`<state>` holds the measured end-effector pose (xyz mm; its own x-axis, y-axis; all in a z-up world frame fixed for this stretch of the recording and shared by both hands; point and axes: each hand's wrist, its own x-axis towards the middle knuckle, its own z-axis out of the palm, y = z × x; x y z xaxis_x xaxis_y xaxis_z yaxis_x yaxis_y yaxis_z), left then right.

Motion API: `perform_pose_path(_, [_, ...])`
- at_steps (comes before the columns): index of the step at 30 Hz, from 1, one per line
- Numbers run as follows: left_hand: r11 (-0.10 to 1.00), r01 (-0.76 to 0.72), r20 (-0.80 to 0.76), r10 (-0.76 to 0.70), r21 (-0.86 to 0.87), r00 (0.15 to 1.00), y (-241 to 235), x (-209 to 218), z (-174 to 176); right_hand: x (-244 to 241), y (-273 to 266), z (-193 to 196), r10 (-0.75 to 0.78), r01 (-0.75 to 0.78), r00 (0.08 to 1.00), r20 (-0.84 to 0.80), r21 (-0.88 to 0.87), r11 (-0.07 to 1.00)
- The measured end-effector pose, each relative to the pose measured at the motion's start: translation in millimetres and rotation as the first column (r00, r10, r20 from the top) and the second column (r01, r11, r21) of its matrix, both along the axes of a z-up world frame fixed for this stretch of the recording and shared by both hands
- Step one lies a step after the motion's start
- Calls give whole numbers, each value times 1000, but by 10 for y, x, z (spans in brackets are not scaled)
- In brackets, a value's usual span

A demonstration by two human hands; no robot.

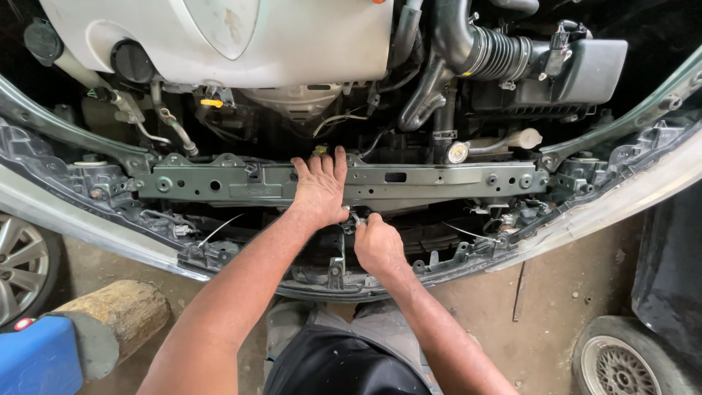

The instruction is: The person uses a wrench to tighten bolts on the front metal crossmember of a car with the hood open. The hands manipulate the tool to secure the component while the camera remains focused on the engine bay area.

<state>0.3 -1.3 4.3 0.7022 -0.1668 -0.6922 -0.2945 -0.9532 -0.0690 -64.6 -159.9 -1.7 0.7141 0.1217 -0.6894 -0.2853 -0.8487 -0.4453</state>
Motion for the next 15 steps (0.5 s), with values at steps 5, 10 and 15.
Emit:
perform_pose_path(5, [1000,-7,10,7,-10,1000,-2,-5,-7,-156,41,-160,-196,194,981,16,76,978])
perform_pose_path(10, [1000,-13,-14,13,8,1000,-1,-6,-20,-107,95,-64,-148,134,987,59,203,970])
perform_pose_path(15, [1000,-5,58,6,-9,998,-6,-4,-38,24,-48,2,-92,88,995,39,110,990])
